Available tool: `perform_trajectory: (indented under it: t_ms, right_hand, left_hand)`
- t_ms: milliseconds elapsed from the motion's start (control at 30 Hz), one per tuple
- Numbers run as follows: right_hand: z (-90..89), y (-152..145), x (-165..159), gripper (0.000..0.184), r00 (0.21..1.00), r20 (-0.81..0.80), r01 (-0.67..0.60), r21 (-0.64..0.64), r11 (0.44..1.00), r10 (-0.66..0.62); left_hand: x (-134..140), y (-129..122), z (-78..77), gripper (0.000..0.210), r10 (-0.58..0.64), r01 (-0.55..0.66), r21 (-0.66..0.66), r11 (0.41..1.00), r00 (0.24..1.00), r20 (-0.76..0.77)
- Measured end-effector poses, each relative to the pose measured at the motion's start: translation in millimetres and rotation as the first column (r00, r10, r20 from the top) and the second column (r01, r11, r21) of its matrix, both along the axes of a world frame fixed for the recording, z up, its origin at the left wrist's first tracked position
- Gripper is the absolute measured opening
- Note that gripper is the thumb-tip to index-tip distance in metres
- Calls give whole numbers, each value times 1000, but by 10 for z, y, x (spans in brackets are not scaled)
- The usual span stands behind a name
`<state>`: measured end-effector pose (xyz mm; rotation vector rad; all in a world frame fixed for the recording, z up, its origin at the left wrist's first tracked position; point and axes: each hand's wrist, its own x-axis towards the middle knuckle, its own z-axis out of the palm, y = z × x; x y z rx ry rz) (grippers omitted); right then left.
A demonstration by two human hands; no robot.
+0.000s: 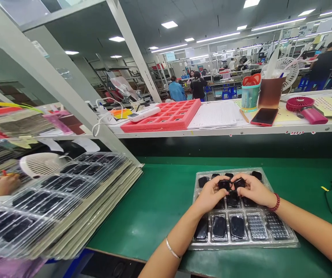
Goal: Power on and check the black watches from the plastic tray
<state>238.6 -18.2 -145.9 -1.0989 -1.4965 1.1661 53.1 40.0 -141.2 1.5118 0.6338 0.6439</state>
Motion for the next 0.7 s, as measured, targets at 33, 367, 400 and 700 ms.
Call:
perform_trajectory:
  t_ms: [33, 367, 400, 700]
  right_hand:
    - [1, 0, -6, 27, 1000, -5, -6, 1, 1000, 6]
    - [41, -12, -12, 26, 999, -27, -36, 29, 999, 37]
    - [42, -13, -9, 27, 999, -26, -46, 35, 998, 47]
    - [15, 3, -6, 29, 999, -31, -27, 21, 999, 28]
  left_hand:
    - [-3, 1, -2, 40, -7, 6, -1, 1000, 1000, -24]
    - [0, -16, 11, 45, -5, 4, -27, 1000, 1000, -19]
    - [6, -20, 18, 48, 2, -2, -33, 999, 1000, -4]
    - [16, -4, -23, 46, 31, -25, -101, 995, 998, 59]
